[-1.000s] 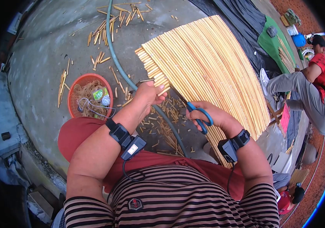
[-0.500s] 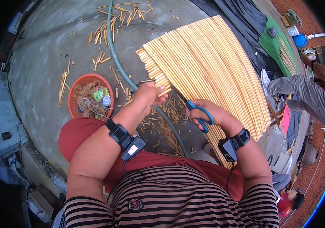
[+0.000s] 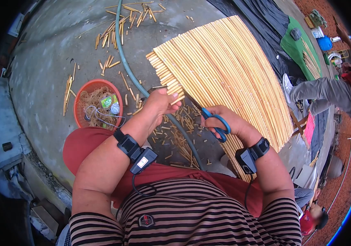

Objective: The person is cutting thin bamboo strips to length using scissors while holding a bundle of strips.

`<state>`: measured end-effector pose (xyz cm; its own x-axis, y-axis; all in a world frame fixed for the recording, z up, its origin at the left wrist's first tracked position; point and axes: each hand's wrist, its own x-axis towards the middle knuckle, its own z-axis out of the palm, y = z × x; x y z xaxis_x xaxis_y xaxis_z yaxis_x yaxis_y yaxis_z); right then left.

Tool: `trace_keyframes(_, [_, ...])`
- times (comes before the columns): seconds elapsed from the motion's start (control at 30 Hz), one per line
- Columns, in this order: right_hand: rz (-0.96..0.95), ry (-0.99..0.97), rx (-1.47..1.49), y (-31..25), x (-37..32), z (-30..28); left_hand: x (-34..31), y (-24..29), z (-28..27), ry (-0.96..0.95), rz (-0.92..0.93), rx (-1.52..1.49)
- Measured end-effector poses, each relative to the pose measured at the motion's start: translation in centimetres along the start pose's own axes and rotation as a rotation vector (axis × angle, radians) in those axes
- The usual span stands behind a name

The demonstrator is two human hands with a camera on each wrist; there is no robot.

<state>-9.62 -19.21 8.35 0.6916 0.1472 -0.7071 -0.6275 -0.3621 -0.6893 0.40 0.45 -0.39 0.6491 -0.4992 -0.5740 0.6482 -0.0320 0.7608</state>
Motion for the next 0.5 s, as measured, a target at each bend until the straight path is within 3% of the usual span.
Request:
trace_keyframes(0.17, [-0.018, 0.083, -0.09, 0.3, 0.0, 0.1, -0.6, 0.9, 0.0, -0.012, -0.034, 0.054])
trace_keyframes(0.27, [-0.024, 0.087, -0.121, -0.2, -0.3, 0.2, -1.0, 1.3, 0.7, 0.1, 0.001, 0.033])
trace_keyframes(0.5, [-0.011, -0.082, -0.041, -0.4, -0.7, -0.7, 0.4, 0.4, -0.1, 0.069, 0.068, 0.016])
